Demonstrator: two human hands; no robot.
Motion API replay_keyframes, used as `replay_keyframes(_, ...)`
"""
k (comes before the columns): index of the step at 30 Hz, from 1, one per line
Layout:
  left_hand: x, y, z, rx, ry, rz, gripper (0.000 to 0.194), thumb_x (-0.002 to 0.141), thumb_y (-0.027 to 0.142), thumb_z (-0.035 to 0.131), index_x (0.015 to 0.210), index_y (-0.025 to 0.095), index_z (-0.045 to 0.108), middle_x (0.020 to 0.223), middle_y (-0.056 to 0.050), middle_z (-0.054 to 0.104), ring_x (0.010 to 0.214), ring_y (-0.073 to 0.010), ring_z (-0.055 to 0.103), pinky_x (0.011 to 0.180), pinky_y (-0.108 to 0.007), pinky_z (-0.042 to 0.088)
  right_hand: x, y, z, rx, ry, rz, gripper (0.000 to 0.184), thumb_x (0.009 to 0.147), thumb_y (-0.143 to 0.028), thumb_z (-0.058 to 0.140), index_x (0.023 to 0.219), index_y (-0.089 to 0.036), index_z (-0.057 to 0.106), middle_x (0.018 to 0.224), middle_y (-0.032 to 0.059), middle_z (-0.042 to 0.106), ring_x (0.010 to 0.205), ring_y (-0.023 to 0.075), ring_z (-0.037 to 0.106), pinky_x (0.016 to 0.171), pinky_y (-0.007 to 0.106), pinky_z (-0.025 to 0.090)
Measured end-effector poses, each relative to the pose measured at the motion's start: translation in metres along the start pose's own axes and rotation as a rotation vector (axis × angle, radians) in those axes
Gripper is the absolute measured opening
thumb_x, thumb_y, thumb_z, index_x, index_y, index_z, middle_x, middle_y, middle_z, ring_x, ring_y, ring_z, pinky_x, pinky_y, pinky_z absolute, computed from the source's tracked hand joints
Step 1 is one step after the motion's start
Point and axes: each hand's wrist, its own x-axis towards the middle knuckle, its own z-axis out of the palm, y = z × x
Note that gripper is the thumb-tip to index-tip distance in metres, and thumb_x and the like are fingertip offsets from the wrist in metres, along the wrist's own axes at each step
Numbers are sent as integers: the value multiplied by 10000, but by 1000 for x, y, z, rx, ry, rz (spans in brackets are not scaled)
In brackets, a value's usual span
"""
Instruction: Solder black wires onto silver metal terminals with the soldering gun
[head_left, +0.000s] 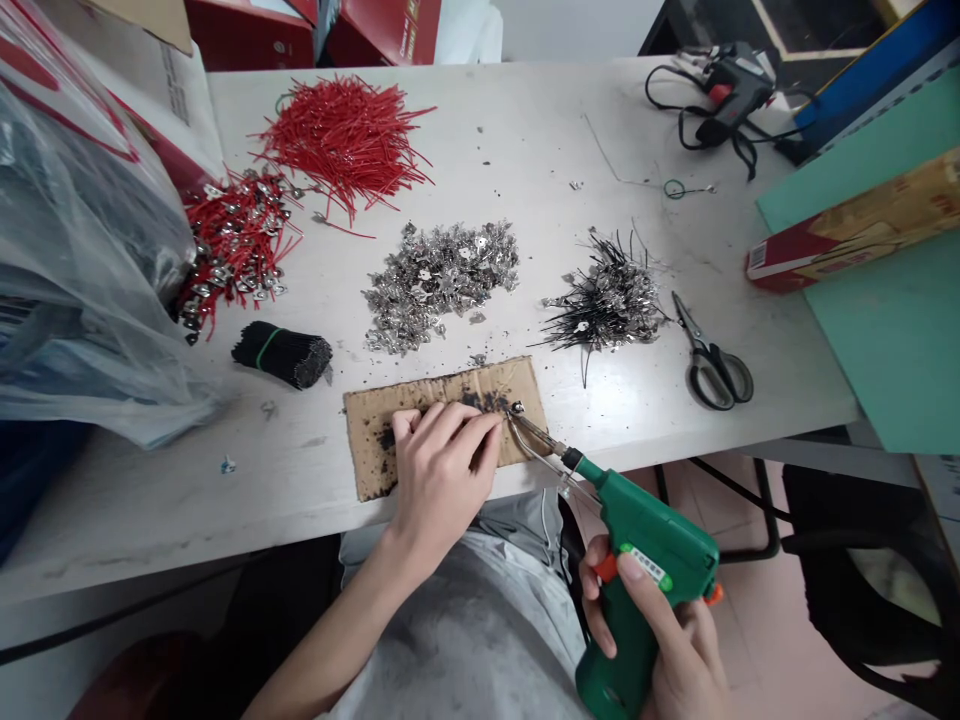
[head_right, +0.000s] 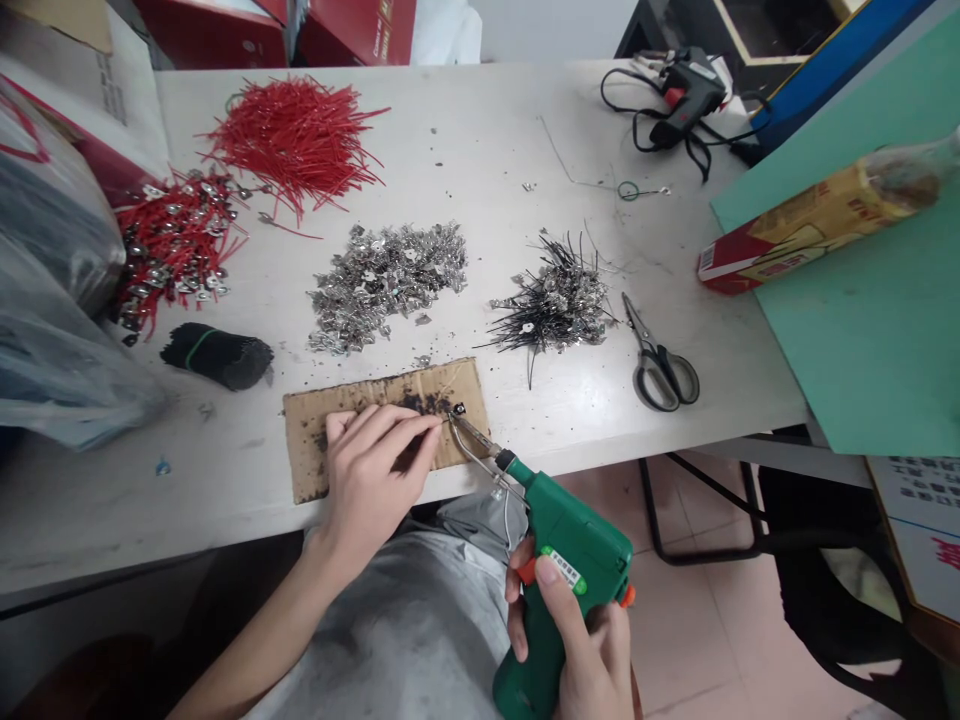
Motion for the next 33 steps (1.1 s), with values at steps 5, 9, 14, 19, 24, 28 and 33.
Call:
replay_keyframes(5, -2, -3, 1, -64, 12, -34, 67, 934, 166, 655, 901, 214, 688, 870, 14, 733, 821, -171, 668, 808, -402, 346, 0, 1, 0, 27, 46, 8, 221, 825, -387, 752, 901, -197, 669, 872, 63, 663, 485, 93, 452, 489, 259, 361)
replay_keyframes(9, -1, -2, 2, -41, 0, -22, 59, 931, 178, 660, 900, 221, 687, 860, 19, 734, 808, -177, 660, 796, -403, 344, 0, 1, 1, 25, 44, 12, 238, 818, -398, 762, 904, -196, 672, 876, 63, 662, 483, 89, 457, 494, 261, 363)
replay_keyframes(14, 0, -2, 2, -21, -4, -13, 57, 929, 183, 662, 900, 223, 691, 861, 15, 742, 804, -182, 656, 784, -398, 340, 1, 0, 1, 12, -9, -13, 229, 846, -398, 733, 899, -182, 678, 855, 71, 660, 491, 84, 450, 504, 248, 350)
replay_keyframes(19, -1, -2, 1, -55, 22, -32, 65, 928, 172, 659, 892, 217, 689, 864, 2, 746, 807, -177, 665, 796, -393, 351, 0, -1, 2, 12, -19, -3, 212, 857, -380, 722, 891, -176, 679, 851, 72, 662, 501, 89, 458, 516, 246, 350)
replay_keyframes(24, -1, 0, 1, -53, 19, -26, 65, 923, 170, 663, 891, 217, 694, 859, 4, 748, 795, -170, 665, 788, -390, 353, 0, -1, 2, 17, -6, -6, 206, 856, -376, 725, 905, -180, 681, 857, 68, 665, 499, 90, 458, 523, 249, 355)
replay_keyframes(28, 0, 0, 2, -20, 7, -11, 67, 925, 178, 662, 885, 217, 699, 850, 5, 749, 794, -175, 657, 781, -392, 346, 1, 1, 0, 13, 9, 3, 228, 836, -392, 749, 871, -179, 675, 858, 69, 666, 502, 87, 456, 521, 248, 364)
replay_keyframes(33, 0, -1, 2, -19, 5, -10, 71, 928, 176, 657, 891, 216, 702, 854, 7, 747, 796, -176, 657, 781, -392, 344, -1, 2, -2, 22, 35, 49, 239, 834, -401, 749, 904, -185, 674, 852, 63, 658, 507, 88, 450, 510, 244, 372)
